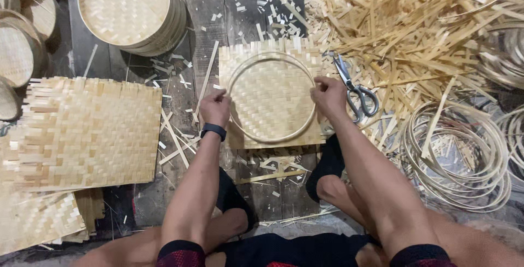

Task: The person assembles bamboo steamers by placing woven bases into circular wooden frames and securing them by hand and with shears.

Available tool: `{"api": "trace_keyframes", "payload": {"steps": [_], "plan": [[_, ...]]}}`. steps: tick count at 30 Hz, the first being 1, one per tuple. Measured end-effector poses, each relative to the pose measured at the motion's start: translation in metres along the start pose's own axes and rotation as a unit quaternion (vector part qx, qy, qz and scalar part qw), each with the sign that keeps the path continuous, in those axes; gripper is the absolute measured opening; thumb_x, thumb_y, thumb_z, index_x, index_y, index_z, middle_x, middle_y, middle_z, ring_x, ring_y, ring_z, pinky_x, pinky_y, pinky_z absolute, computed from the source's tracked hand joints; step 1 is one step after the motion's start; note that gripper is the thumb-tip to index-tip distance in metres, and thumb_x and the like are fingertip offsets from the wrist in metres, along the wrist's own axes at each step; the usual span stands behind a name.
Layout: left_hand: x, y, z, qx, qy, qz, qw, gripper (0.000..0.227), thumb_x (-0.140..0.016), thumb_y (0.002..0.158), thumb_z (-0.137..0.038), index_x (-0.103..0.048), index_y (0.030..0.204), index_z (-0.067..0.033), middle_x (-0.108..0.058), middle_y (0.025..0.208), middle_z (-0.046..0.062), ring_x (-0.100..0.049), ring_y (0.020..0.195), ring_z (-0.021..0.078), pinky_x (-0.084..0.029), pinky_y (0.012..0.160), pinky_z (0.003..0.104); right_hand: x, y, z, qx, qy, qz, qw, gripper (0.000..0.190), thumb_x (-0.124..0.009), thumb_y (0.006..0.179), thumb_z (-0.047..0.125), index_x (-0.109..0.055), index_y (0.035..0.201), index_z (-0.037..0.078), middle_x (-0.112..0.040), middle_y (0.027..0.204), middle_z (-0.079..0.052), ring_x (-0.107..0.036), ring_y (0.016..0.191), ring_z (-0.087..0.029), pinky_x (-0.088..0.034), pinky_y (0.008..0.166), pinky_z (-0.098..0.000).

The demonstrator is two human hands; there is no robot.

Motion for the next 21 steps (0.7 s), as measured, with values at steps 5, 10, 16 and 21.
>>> {"api": "trace_keyframes", "payload": {"steps": [5, 10, 16, 21], "plan": [[0.004, -0.007, 0.001, 0.013, 0.067, 0.013, 0.998, 0.030, -0.083, 0.072, -0.014, -0.082, 0.102, -0.0105, -0.078, 0.091, 0.013, -0.075, 0.080, 0.0242, -0.059, 0.079, 0.034, -0.008, -0.015, -0.012, 0.033, -0.004, -0.055, 0.998, 0.030, -0.081, 0.080, 0.015, -0.080, 0.109, 0.006, -0.076, 0.088, -0.016, -0.074, 0.076, -0.026, -0.057, 0.075, -0.0355], [0.011, -0.009, -0.004, 0.086, 0.088, 0.012, 0.992, 0.024, -0.087, 0.072, -0.016, -0.083, 0.095, -0.0085, -0.079, 0.086, 0.011, -0.076, 0.076, 0.0220, -0.060, 0.077, 0.034, -0.001, -0.013, -0.003, 0.006, -0.019, -0.035, 0.999, 0.023, -0.082, 0.080, 0.017, -0.081, 0.101, 0.006, -0.077, 0.087, -0.017, -0.075, 0.077, -0.027, -0.057, 0.078, -0.0351], [0.007, -0.010, 0.014, 0.096, -0.017, 0.038, 0.995, 0.020, -0.086, 0.078, -0.006, -0.081, 0.097, -0.0026, -0.079, 0.085, 0.010, -0.075, 0.073, 0.0164, -0.061, 0.071, 0.029, 0.003, -0.021, 0.009, -0.022, -0.011, -0.035, 0.999, 0.019, -0.081, 0.083, 0.015, -0.081, 0.100, 0.007, -0.077, 0.085, -0.016, -0.075, 0.075, -0.027, -0.057, 0.076, -0.0373], [-0.014, -0.002, 0.049, 0.163, -0.160, 0.075, 0.971, 0.026, -0.084, 0.078, -0.002, -0.078, 0.103, 0.0024, -0.078, 0.088, 0.009, -0.073, 0.071, 0.0149, -0.062, 0.065, 0.028, 0.001, -0.016, 0.007, -0.010, -0.030, -0.038, 0.999, 0.019, -0.082, 0.083, 0.017, -0.081, 0.100, 0.008, -0.076, 0.085, -0.016, -0.074, 0.075, -0.028, -0.056, 0.076, -0.0384]]}}
Point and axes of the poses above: each hand's wrist, its own y-axis towards the middle knuckle, its own x-axis out of the back of the hand, z = x × y, the point moved 9 cm from there along y, towards the middle knuckle
